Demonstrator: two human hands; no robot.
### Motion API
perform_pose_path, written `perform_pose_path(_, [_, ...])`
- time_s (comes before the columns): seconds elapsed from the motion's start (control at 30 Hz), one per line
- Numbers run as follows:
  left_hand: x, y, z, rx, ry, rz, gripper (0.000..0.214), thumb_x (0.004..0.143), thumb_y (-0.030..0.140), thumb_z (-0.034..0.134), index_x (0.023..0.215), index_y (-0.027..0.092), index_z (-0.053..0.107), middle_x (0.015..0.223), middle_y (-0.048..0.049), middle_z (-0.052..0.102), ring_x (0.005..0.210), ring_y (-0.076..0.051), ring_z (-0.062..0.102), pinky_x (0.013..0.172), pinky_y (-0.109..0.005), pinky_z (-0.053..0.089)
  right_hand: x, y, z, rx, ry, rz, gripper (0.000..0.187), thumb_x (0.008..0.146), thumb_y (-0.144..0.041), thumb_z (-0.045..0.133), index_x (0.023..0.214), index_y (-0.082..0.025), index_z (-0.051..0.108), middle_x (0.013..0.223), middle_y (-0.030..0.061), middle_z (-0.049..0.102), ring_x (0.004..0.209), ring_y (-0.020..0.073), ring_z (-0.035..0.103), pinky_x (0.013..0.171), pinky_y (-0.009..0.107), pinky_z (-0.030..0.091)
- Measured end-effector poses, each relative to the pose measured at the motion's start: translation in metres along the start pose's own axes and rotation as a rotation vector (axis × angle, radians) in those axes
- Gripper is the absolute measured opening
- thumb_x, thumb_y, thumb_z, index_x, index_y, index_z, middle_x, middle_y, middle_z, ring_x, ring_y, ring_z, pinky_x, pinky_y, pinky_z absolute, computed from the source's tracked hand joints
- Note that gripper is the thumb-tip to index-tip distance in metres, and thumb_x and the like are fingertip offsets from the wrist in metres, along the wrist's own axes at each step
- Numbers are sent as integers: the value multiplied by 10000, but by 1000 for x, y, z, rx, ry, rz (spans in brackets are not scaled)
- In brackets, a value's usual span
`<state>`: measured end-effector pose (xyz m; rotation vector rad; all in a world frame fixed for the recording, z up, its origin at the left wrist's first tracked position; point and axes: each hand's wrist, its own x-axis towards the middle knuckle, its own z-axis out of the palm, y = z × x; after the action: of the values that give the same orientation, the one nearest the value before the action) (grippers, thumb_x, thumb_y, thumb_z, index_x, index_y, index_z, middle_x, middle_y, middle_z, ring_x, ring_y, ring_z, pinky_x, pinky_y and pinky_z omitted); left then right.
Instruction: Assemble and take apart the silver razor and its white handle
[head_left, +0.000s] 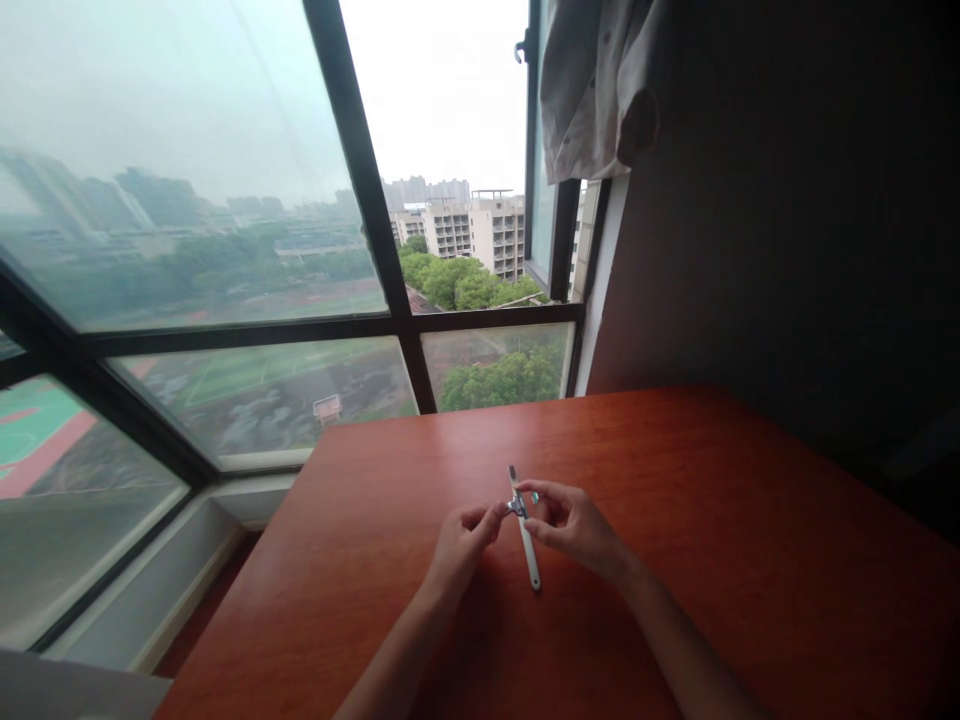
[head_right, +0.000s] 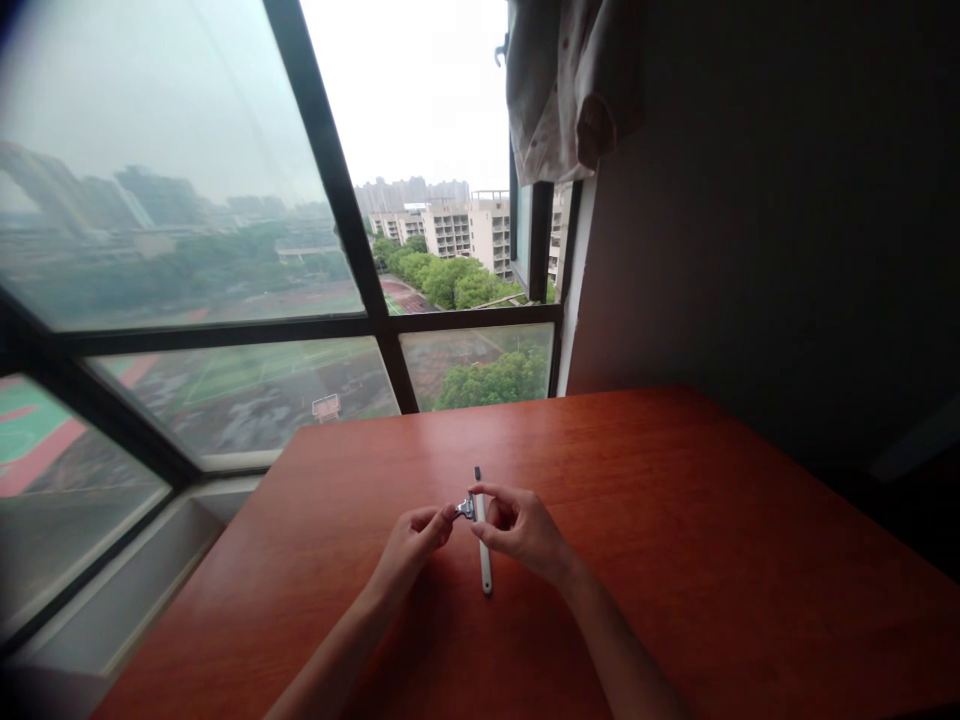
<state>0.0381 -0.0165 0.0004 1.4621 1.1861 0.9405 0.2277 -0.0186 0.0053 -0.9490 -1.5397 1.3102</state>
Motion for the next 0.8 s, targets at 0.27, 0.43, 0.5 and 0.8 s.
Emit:
perform_pose_path(0.27, [-1,3,2,-62,15,-30,592,745,696,531,495,169,430,499,41,335,498,-91,279,496,-252,165,1,6,6,97,26,8,497,740,-363,712,1162,-129,593,583,-78,423,510,64,353,478,204,293])
perform_pose_path(0.43, [0,4,1,-61,-2,-33,594,735,698,541,489,167,444,491,40,342,494,-91,286,493,-252,167,-1,0,4,67,1,18,510,738,-372,715,1168,-129,592,583,-78,424,505,65,353,475,207,283])
perform_pose_path(0.5, [1,2,0,-67,-25,-35,597,732,704,537,485,167,448,483,40,344,487,-90,287,490,-251,167,-1,-1,3,65,-8,15,504,739,-372,714,1162,-127,594,582,-79,421,504,65,352,475,207,280])
perform_pose_path(0.8, [-1,2,4,-142,-60,-82,623,740,742,475,501,167,478,464,36,378,453,-89,292,474,-251,169,-1,2,1,96,-36,7,500,755,-374,711,1179,-136,591,598,-76,425,515,65,358,480,204,280])
